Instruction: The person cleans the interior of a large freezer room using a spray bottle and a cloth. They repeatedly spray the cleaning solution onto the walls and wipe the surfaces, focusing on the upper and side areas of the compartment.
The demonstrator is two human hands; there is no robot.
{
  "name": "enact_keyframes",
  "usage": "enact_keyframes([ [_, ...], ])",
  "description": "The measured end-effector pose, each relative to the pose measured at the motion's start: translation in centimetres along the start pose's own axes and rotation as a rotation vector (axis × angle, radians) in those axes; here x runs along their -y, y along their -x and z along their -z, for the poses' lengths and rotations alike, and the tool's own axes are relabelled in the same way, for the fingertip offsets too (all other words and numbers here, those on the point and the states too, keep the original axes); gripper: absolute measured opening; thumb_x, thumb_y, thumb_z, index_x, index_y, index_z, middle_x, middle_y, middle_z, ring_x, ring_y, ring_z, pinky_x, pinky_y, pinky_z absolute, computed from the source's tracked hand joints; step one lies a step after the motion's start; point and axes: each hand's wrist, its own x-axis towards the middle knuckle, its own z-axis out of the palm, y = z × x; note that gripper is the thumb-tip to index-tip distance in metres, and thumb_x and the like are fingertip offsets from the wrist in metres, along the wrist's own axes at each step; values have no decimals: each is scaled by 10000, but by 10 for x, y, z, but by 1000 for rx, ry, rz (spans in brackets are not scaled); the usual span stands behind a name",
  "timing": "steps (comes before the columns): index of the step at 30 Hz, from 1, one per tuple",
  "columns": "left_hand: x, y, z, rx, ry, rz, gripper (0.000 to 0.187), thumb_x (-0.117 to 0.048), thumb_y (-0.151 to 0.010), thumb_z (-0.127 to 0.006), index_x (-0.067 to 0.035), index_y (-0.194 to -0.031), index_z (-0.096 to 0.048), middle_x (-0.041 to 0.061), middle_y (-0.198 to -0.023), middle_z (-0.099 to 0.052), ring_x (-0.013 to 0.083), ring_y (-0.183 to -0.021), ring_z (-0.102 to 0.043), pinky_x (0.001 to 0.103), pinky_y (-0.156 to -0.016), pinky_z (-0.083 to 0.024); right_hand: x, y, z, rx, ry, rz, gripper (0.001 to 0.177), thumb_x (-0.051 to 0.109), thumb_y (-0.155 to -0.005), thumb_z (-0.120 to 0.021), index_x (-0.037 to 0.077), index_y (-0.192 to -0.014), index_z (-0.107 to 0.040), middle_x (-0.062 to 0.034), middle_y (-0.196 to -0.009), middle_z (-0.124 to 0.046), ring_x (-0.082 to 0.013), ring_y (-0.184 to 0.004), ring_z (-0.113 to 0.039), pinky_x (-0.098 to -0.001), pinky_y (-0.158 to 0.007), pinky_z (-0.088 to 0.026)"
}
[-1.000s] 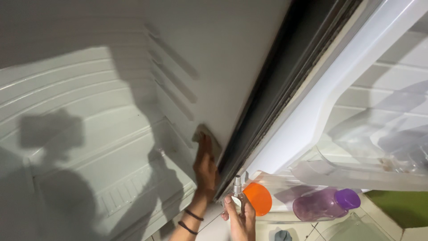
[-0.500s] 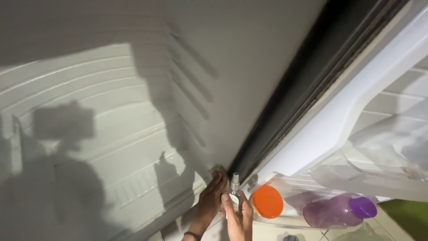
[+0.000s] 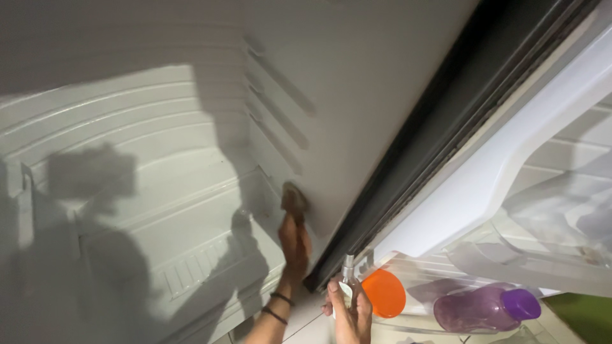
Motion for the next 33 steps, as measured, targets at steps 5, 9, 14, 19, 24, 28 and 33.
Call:
enact_keyframes([
  [5, -12, 46, -21, 32, -455, -119, 548, -274, -1102, -364, -60, -1605, -326, 111, -1691, -335, 249, -1537, -337, 344, -1170, -392, -7, -10, 7, -38, -36, 12, 297, 196, -860, -739, -10, -1058, -657, -95, -770, -629, -179, -636, -572, -342, -578, -524],
  [9, -44, 67, -23, -56, -445, 825, 563, -502, -1104, -346, -207, -1583, -342, 128, -1590, -422, 287, -1381, -423, 355, -1109, -339, -6, -12, 1, -22, -73, 7, 304, 196, -857, -735, 10, -1081, -648, -107, -771, -620, -172, -648, -567, -341, -572, -500],
  [14, -39, 96, 9, 102, -318, 894, 592, -446, -1078, -444, -229, -1628, -470, 307, -1289, -690, 332, -714, -441, 530, -648, -400, -5, -5, -11, 35, -10, 21, 312, 250, -873, -730, -13, -1034, -683, -77, -805, -644, -150, -695, -604, -334, -593, -531],
  [19, 2, 72, 42, -87, -603, -203, 506, -348, -1130, -356, -56, -1425, -648, 146, -1053, -714, 226, -846, -614, 424, -719, -500, -6, -7, -12, 23, 24, 33, 327, 269, -880, -736, -16, -1030, -681, -90, -772, -625, -169, -660, -591, -342, -593, -539],
  [24, 1, -17, 51, -342, -429, -283, 494, -269, -1049, -502, 24, -1444, -546, 191, -1375, -666, 260, -1237, -652, 356, -1040, -505, -13, -10, 2, -9, 68, 5, 310, 266, -861, -732, 7, -1023, -682, -92, -757, -629, -160, -652, -608, -344, -584, -549],
  [28, -11, -86, 39, -209, -490, -331, 495, -268, -1098, -479, 6, -1510, -470, 167, -1538, -508, 285, -1352, -566, 362, -1114, -462, -18, -15, 10, 17, 37, 48, 302, 251, -862, -739, -1, -1016, -673, -87, -746, -628, -165, -619, -589, -332, -560, -543],
  [33, 8, -107, 4, -40, 486, -16, 548, -280, -1102, -423, -69, -1598, -322, 15, -1685, -326, 148, -1507, -373, 292, -1236, -302, -33, -22, 12, -12, 13, 33, 302, 240, -860, -755, -14, -1005, -681, -97, -731, -622, -173, -603, -583, -339, -538, -532],
])
